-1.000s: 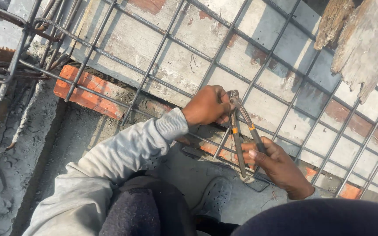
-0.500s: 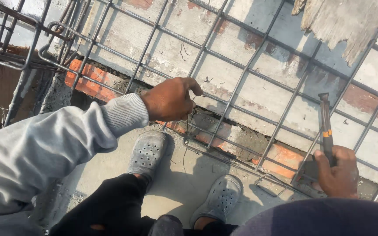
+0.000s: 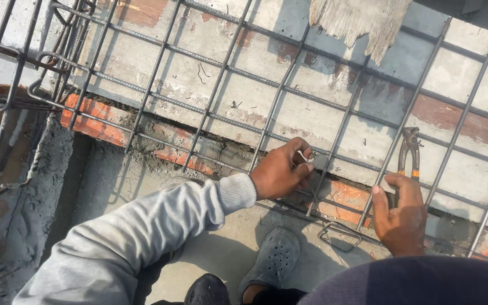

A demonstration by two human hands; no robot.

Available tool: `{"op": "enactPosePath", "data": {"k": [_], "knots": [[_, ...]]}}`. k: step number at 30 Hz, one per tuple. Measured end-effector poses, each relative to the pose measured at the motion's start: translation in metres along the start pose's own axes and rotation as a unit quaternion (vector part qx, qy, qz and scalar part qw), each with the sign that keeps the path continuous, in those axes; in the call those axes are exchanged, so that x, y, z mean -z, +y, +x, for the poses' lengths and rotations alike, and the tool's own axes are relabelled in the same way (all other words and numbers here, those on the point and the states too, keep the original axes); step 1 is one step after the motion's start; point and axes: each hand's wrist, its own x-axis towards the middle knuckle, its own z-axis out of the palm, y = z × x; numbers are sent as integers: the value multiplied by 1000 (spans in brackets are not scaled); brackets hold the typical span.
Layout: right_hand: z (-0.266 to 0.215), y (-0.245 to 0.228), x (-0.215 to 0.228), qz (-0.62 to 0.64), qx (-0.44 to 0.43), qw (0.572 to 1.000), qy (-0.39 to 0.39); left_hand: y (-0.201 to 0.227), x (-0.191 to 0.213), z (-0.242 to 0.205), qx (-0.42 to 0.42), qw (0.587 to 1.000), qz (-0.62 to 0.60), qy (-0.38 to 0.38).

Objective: The person secures a rebar grid by wrapping tie wire around the rebar intersections by hand and twisting and cutting the wire using pliers.

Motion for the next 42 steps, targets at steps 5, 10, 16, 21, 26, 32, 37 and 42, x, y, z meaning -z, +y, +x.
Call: {"op": "enactPosePath", "data": {"k": [5, 10, 16, 21, 26, 32, 37, 42], "knots": [[11, -29, -22, 415, -243, 820, -311, -7, -27, 34, -80, 985, -134, 74], [1, -27, -38, 373, -221, 858, -276, -17, -25, 37, -117, 987, -46, 99], [0, -15, -43, 390, -238, 851, -258, -30, -22, 39, -122, 990, -62, 20], [2, -26, -41, 401, -247, 860, -197, -29, -31, 46, -132, 988, -60, -43], [2, -18, -36, 306, -256, 910, -110, -24, -40, 46, 19, 973, -213, -89], [9, 19, -55, 309, -254, 908, -125, -33, -39, 55, 18, 947, -276, -162], [13, 21, -53, 408, -211, 877, -142, -29, -35, 58, -26, 940, -278, -198], [10, 7, -53, 341, -300, 875, -167, -3, -28, 50, -125, 982, -35, -137]]}}
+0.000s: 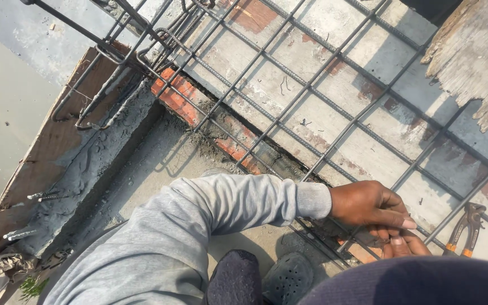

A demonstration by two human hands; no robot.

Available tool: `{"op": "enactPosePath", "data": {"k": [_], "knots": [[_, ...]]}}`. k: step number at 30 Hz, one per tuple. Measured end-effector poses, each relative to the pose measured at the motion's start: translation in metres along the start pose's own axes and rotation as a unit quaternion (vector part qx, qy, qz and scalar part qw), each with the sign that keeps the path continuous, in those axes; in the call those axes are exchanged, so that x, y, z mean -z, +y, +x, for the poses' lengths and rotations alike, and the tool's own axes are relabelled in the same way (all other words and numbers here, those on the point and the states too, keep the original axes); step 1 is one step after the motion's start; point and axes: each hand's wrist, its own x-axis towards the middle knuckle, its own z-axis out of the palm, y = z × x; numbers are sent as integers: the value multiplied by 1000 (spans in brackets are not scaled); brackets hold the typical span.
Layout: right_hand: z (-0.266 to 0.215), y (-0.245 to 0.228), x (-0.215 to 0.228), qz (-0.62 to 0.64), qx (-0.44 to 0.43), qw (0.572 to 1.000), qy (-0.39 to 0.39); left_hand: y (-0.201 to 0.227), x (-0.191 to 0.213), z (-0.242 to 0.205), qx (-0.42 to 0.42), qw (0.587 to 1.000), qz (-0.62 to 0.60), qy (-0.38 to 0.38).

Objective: The person secures a rebar grid by wrapping tie wire around the rebar intersections by hand and twisting and cutting the wire using pliers.

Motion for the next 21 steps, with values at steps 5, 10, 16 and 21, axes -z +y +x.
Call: {"op": "enactPosePath", "data": {"k": [5, 10, 16, 21], "knots": [[21, 30, 20, -86, -56, 994, -25, 29, 10, -1, -69, 939, 335, 31], [25, 12, 29, -153, -30, 978, -137, 35, 16, -4, -142, 830, 537, 49], [0, -49, 28, -130, -99, 978, -131, 43, 46, -10, -344, 627, 699, 5], [-14, -40, 38, 31, -67, 973, -218, 72, 44, -22, -343, 702, 623, 44]]}}
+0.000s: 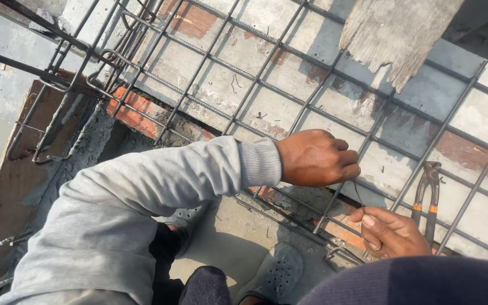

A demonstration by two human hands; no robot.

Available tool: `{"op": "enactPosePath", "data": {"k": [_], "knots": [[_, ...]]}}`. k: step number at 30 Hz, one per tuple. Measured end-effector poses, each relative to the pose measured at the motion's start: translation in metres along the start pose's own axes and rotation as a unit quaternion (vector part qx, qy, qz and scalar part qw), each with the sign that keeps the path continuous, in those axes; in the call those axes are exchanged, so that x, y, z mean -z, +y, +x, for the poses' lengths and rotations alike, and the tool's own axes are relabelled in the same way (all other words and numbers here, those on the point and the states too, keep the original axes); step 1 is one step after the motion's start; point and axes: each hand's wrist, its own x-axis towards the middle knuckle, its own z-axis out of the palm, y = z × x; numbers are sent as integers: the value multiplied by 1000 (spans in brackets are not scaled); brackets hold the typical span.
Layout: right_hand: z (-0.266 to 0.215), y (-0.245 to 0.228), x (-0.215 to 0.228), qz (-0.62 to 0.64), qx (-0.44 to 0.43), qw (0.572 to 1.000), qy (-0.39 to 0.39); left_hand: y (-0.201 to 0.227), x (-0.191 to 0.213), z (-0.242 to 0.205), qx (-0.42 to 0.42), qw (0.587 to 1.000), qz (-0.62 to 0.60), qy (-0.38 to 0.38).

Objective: The person secures a rebar grid by wrapping tie wire around the rebar intersections by hand and twisting and cutting the wire using pliers.

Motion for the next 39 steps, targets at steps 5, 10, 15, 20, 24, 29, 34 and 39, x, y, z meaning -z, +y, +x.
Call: {"op": "enactPosePath", "data": {"k": [5, 10, 15, 20, 24, 29, 34, 39], "knots": [[13, 8, -24, 121, 141, 976, -117, 1, 19, 14, 57, 998, -34, -19], [35, 6, -38, 211, 172, 952, -137, 3, 32, 28, 152, 972, -131, -119], [49, 2, -40, 179, 216, 944, -174, 0, 49, 16, 398, 799, -421, -159], [38, -5, -32, 175, 179, 944, -218, -8, 46, 2, 496, 585, -626, -144], [20, -2, -24, 106, 162, 970, -148, -13, 5, -5, 438, 551, -701, -115], [-7, 18, -14, 163, 150, 965, -138, 1, -58, 20, 362, 519, -770, -77], [-29, 29, -15, 261, 164, 948, -85, 25, -83, 51, 319, 618, -715, -72], [-64, -14, 23, -13, 41, 996, 81, -9, -69, 60, 52, 943, -326, -48]]}}
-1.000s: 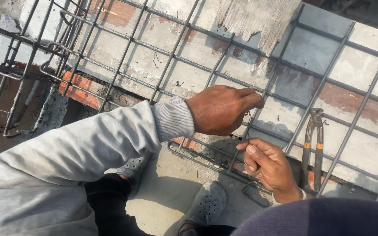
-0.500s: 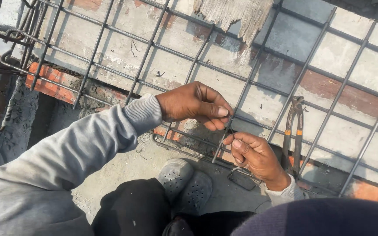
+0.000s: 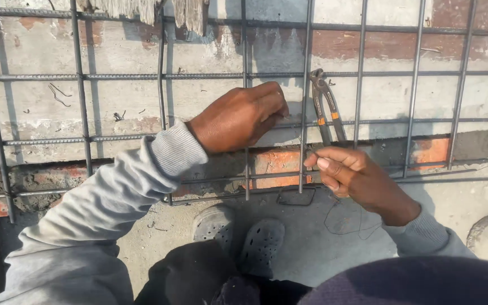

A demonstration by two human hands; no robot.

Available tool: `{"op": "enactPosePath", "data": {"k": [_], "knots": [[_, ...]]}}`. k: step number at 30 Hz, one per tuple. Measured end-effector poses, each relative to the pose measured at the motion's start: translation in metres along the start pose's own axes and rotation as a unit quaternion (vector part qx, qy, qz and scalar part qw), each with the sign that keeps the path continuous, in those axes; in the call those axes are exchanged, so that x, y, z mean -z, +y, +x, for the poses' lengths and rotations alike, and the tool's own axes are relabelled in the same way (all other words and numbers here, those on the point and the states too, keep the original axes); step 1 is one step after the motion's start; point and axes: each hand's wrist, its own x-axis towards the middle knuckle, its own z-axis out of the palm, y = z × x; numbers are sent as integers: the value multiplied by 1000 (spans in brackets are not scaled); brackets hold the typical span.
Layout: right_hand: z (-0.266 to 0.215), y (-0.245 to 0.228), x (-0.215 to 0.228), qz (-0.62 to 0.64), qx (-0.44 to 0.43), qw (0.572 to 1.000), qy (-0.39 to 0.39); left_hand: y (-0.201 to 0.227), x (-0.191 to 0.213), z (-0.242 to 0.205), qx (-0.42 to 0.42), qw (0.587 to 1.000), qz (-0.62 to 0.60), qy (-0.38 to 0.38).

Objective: The person secures a rebar grid by wrapping tie wire around the rebar intersections by hand and twisting and cutting the wire using pliers.

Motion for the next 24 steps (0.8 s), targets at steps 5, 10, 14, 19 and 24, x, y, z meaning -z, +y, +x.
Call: {"op": "enactPosePath", "data": {"k": [5, 10, 14, 19, 24], "knots": [[-6, -55, 16, -248, 1, 969, -11, 4, 19, 7, -6, 999, -48, 20], [11, -78, 2, -322, 15, 947, -22, -4, 39, -7, 139, 948, -286, 10], [28, -54, -21, -49, 70, 990, -109, -14, 13, -39, 246, 741, -613, 124], [45, -17, -51, -39, 38, 963, -264, 2, -5, -66, 208, 790, -567, 102], [38, -14, 10, -113, 63, 974, -188, 27, 24, -56, 173, 974, -18, 145]]}}
